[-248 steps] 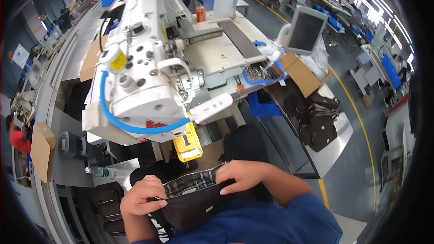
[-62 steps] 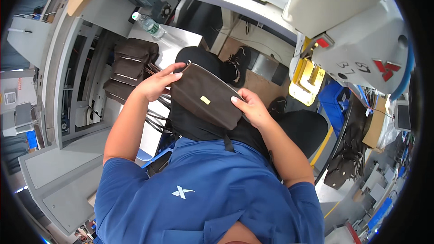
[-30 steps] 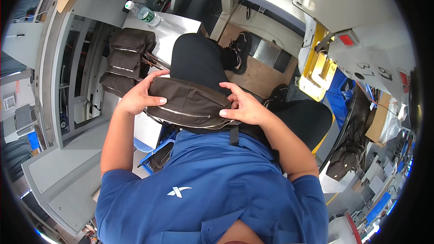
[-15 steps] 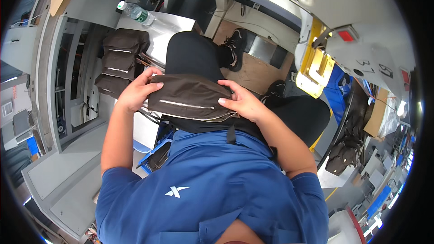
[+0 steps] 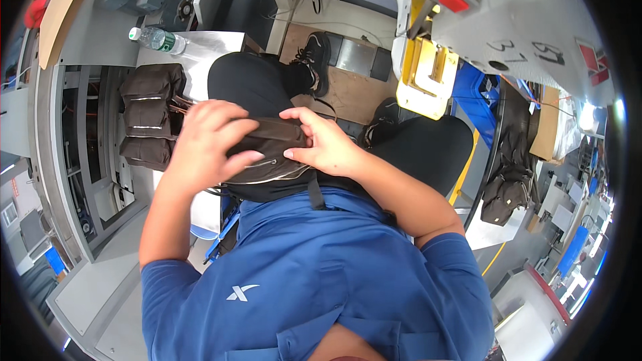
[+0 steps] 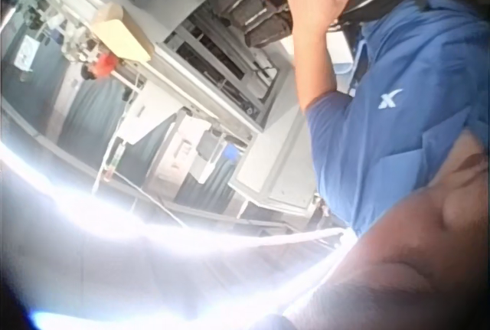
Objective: The person sews a fabric pouch using a sewing machine, unzips the pouch to look inside, folds a strap through a metal ring, stitches the strap on the machine, and positions another pouch under the machine clamp to sew it.
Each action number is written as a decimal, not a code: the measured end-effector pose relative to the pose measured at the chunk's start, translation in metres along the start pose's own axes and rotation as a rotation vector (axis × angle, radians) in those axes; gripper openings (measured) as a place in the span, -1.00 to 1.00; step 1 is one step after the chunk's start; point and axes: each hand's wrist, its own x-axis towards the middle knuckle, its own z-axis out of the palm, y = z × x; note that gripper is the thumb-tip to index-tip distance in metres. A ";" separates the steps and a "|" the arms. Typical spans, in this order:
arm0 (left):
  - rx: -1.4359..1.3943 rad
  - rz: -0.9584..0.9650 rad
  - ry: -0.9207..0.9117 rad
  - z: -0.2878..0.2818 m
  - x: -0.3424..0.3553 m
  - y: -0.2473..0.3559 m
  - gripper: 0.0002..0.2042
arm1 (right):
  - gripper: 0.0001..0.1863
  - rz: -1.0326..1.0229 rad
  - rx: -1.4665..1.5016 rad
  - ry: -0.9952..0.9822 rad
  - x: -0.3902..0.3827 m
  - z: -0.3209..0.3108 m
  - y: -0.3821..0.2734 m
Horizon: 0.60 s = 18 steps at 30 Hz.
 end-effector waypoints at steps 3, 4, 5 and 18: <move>-0.019 0.165 -0.030 0.022 0.023 0.012 -0.68 | -0.25 -0.032 -0.066 -0.012 -0.002 0.000 -0.016; -0.010 0.223 -0.021 0.030 0.028 0.009 -0.79 | -0.21 -0.023 -0.111 -0.006 -0.003 -0.002 -0.020; -0.008 0.227 -0.022 0.034 0.032 0.006 -0.79 | -0.21 -0.026 -0.109 -0.003 -0.004 -0.004 -0.018; -0.022 -0.258 0.329 0.024 0.016 -0.027 -0.73 | -0.20 0.087 -0.195 -0.031 -0.004 -0.010 0.009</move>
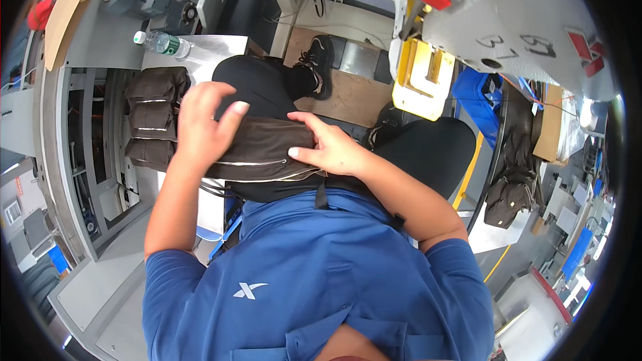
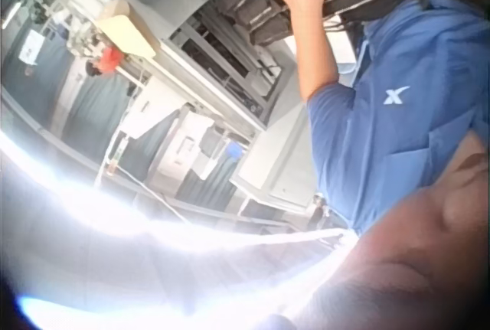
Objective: The person sews a fabric pouch using a sewing machine, unzips the pouch to look inside, folds a strap through a metal ring, stitches the strap on the machine, and positions another pouch under the machine clamp to sew it.
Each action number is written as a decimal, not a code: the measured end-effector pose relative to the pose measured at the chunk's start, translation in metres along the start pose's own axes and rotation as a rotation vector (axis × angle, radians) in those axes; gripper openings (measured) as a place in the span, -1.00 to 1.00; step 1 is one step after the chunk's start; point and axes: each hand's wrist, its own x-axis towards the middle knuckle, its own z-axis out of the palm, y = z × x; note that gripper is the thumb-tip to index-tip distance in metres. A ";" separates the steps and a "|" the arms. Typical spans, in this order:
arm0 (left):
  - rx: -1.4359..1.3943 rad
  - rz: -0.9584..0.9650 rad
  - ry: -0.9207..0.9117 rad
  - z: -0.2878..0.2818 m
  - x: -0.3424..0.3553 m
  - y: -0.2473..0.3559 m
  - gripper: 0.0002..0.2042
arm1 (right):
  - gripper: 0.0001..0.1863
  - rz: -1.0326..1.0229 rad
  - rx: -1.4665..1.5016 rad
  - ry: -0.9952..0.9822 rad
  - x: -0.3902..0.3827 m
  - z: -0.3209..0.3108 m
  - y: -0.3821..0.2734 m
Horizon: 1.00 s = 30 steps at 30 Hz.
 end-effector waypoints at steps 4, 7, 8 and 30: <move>-0.251 -0.576 -0.195 -0.019 -0.044 -0.066 -0.39 | -0.30 -0.079 0.118 -0.002 0.015 0.001 0.020; -0.624 -0.690 -0.412 -0.025 -0.072 -0.076 -0.37 | -0.39 -0.203 0.214 -0.028 0.020 0.003 0.022; -0.776 -0.682 -0.351 -0.022 -0.070 -0.063 -0.44 | -0.40 -0.125 0.259 -0.061 0.016 0.000 0.010; -1.098 -1.147 -0.330 0.000 -0.074 -0.124 -0.52 | -0.55 -0.382 -0.225 -0.047 -0.003 0.011 0.022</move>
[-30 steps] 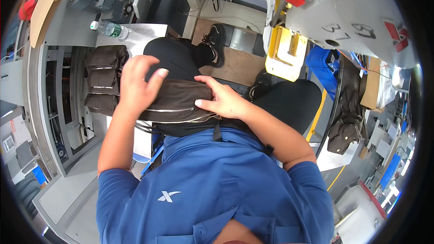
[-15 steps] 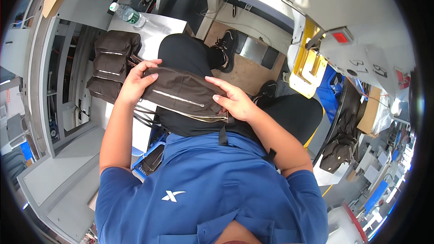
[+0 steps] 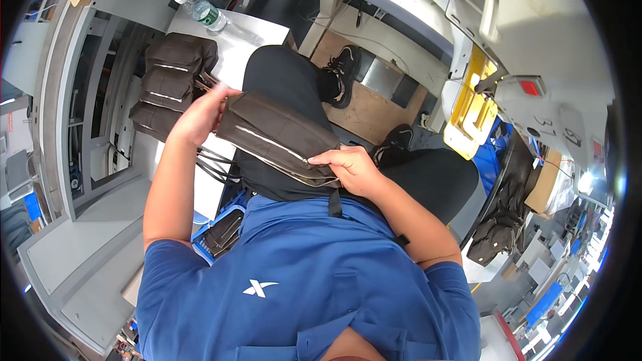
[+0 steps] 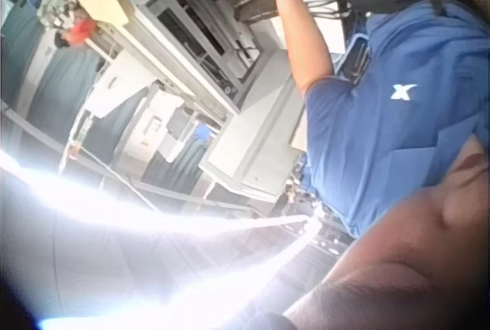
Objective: The person sews a fabric pouch using a sewing machine, unzips the pouch to look inside, folds a strap through a metal ring, stitches the strap on the machine, and positions another pouch under the machine clamp to sew it.
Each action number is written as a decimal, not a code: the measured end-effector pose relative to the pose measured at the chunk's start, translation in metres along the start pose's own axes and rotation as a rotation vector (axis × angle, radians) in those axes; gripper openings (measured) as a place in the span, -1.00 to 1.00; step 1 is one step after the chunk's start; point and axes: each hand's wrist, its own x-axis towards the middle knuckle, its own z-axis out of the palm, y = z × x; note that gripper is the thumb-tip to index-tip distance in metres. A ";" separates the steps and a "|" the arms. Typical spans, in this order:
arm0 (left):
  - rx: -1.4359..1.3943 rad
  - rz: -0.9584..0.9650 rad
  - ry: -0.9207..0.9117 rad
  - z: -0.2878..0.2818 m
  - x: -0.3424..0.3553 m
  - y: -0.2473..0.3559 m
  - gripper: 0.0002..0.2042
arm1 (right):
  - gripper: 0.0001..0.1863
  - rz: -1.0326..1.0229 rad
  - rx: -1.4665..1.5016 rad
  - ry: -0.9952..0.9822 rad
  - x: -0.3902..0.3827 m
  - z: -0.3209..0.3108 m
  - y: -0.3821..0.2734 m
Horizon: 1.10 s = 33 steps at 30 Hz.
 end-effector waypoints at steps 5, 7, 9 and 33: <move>0.087 0.086 -0.133 0.027 0.007 0.008 -0.63 | -0.57 0.028 0.105 -0.030 0.003 0.000 0.002; -0.050 0.111 -0.170 0.025 0.012 0.001 -0.66 | -0.58 0.104 0.135 -0.079 -0.001 -0.002 0.000; -0.344 0.242 -0.162 0.021 0.017 -0.020 -0.67 | -0.58 0.040 0.214 -0.010 -0.002 0.001 0.003; -0.830 0.742 0.551 -0.169 -0.081 -0.007 -0.67 | -0.80 -0.067 -0.498 0.092 0.013 -0.030 -0.047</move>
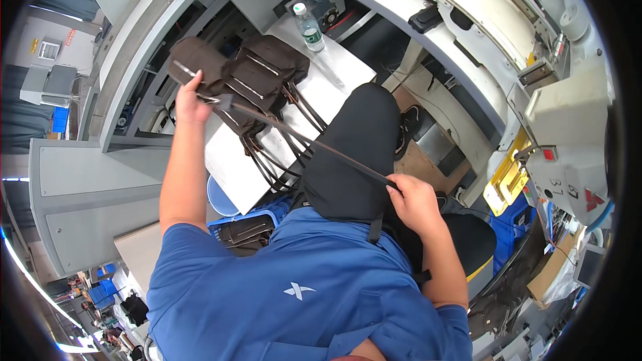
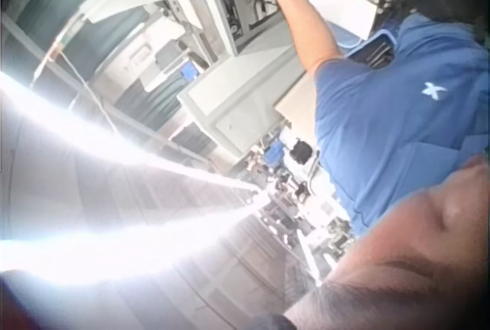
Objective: The person sews a fabric pouch using a sewing machine, unzips the pouch to look inside, folds a strap through a metal ring, stitches the strap on the machine, and positions another pouch under the machine clamp to sew it.
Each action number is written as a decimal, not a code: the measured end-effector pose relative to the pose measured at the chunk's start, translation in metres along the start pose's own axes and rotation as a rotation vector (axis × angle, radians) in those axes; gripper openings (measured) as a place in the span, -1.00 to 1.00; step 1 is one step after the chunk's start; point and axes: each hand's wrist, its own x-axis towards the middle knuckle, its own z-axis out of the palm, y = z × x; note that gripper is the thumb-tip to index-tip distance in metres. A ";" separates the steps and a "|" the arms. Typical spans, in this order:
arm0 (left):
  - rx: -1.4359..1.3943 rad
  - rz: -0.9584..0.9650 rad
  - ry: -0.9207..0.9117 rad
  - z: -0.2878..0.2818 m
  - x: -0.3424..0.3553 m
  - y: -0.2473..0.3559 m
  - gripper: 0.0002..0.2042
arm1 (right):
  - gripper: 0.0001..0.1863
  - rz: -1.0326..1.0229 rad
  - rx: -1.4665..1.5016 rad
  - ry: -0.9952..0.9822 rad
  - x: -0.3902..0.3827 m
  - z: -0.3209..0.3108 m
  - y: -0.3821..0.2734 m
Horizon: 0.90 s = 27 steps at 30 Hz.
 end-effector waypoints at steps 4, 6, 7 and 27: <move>0.049 -0.012 0.041 -0.052 0.003 0.010 -0.66 | -0.86 -0.153 -0.128 -0.044 0.019 -0.015 -0.038; 0.083 -0.046 0.072 -0.073 0.008 0.000 -0.66 | -0.83 -0.294 -0.060 -0.088 0.030 -0.015 -0.060; 0.133 -0.108 0.078 -0.087 0.012 -0.009 -0.64 | -0.80 -0.352 -0.009 -0.102 0.036 -0.008 -0.067; 2.021 -0.180 0.136 -0.089 0.054 -0.174 -0.16 | -0.76 -0.161 0.026 0.117 0.055 0.039 -0.041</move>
